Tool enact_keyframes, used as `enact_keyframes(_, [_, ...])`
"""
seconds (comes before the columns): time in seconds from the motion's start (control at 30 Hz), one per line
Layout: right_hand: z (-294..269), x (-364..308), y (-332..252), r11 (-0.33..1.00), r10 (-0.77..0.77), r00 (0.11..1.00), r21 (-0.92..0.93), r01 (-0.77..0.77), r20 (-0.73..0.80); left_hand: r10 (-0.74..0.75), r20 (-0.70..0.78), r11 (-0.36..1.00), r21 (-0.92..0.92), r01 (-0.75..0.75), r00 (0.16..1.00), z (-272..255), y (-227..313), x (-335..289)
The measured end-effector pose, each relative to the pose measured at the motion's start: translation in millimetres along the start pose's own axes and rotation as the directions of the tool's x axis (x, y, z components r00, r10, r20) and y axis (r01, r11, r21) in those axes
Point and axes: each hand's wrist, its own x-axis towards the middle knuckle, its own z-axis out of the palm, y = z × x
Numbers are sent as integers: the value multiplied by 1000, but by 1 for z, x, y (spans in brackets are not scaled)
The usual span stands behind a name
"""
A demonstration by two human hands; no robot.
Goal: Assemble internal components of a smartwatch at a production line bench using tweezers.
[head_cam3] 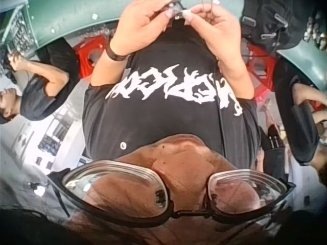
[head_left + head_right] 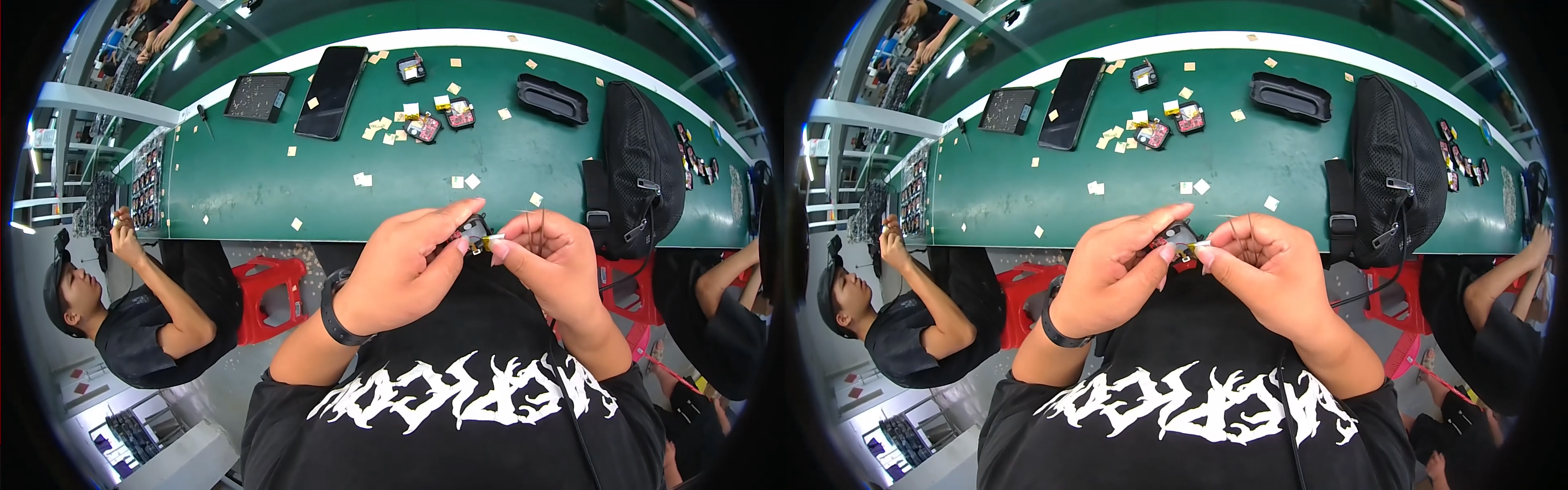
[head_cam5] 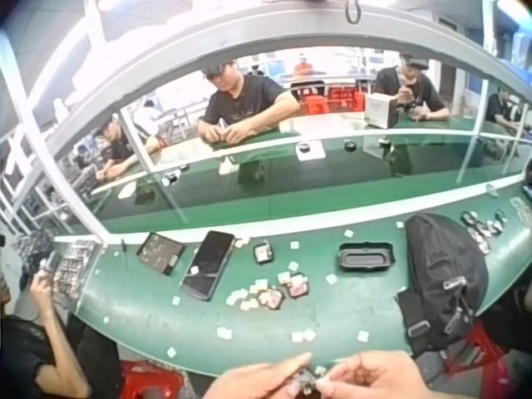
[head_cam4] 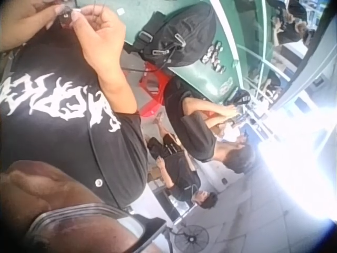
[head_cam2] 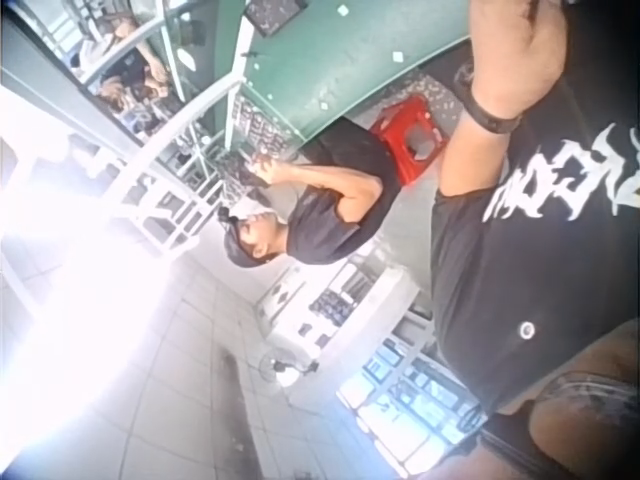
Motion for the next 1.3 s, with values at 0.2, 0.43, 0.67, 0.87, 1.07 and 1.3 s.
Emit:
enact_keyframes(0.2, [4, -3, 6, 982, -131, 988, -149, 119, -78, 33, -1, 993, 110, -33, 999, 7, -2, 2])
enact_keyframes(0.43, [4, 1, 9, 850, -363, 931, -427, 309, -48, 90, 1, 995, 46, -90, 996, 12, -6, 1])
enact_keyframes(0.67, [0, 5, 23, 871, -400, 914, -340, 355, -72, 96, 60, 995, -6, -96, 994, 14, -7, -1])
enact_keyframes(0.87, [3, 8, 19, 968, -189, 980, 158, 197, -62, 150, 107, 987, -78, -142, 983, 12, -12, -5])
enact_keyframes(1.07, [-1, 12, 18, 985, -71, 997, 159, 71, -5, -129, 210, 867, -451, 213, 969, 11, -13, -10])
enact_keyframes(1.3, [-16, 3, 1, 259, -603, 629, -625, 737, 492, -137, 204, 793, -563, 231, 969, 5, -2, -14])
